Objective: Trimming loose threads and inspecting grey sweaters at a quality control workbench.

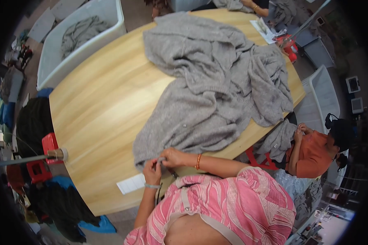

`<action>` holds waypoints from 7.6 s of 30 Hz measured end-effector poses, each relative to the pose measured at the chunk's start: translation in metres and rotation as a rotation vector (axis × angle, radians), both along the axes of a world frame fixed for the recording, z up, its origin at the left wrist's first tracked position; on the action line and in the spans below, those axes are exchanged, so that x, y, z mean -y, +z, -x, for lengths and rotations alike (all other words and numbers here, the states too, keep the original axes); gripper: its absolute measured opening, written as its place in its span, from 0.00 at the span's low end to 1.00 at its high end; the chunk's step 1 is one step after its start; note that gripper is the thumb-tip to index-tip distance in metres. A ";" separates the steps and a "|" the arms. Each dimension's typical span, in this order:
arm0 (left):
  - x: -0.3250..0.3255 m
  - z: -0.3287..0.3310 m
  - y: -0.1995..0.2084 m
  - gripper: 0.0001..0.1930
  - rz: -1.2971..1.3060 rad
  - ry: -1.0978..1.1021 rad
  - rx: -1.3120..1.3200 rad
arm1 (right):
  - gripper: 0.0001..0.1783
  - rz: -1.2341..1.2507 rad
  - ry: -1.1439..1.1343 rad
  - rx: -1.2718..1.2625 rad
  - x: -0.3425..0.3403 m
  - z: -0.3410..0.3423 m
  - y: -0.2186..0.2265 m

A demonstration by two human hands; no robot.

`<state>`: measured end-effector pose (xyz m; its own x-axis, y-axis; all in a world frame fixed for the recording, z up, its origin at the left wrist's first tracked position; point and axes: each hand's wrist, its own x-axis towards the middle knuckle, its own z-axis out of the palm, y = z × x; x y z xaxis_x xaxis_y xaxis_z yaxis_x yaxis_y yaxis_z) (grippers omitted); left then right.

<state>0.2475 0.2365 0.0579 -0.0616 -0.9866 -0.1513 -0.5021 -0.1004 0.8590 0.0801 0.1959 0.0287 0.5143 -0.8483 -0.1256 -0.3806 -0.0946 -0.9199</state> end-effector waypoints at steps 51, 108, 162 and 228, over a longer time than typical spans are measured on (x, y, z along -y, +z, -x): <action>-0.001 0.008 -0.029 0.07 -0.242 0.143 -0.291 | 0.13 -0.592 -0.260 0.092 0.006 0.013 0.013; 0.006 0.001 -0.016 0.05 -0.333 0.050 -0.402 | 0.09 -0.560 -0.057 0.046 0.011 0.018 0.019; 0.044 0.012 0.008 0.08 -0.121 -0.428 0.155 | 0.07 0.183 -0.117 0.047 -0.008 0.019 0.040; 0.017 -0.004 -0.025 0.05 0.139 -0.314 0.139 | 0.10 0.084 -0.006 -0.138 -0.019 0.006 -0.011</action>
